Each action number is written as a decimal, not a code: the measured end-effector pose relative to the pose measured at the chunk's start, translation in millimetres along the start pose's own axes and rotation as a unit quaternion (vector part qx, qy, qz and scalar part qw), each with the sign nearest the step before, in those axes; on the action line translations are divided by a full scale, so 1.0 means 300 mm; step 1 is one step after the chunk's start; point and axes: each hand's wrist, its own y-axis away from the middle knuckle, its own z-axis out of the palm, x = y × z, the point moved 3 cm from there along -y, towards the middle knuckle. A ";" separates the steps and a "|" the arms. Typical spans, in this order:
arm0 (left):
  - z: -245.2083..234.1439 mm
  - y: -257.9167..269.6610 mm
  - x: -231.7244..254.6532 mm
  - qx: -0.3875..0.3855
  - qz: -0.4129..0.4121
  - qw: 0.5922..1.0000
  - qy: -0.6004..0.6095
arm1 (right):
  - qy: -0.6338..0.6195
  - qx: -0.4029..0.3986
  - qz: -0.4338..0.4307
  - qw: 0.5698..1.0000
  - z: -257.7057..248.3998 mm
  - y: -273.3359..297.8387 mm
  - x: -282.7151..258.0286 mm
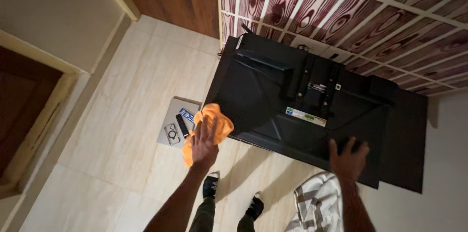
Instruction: The person removes a television from a wall mount, places it on a table, and wipes the back and screen with a cloth before reattaching it to the mount.
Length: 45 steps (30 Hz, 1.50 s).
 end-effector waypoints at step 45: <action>0.254 0.128 0.266 -0.101 0.121 0.984 -0.083 | -0.050 -0.128 -0.027 0.990 -0.018 0.039 0.069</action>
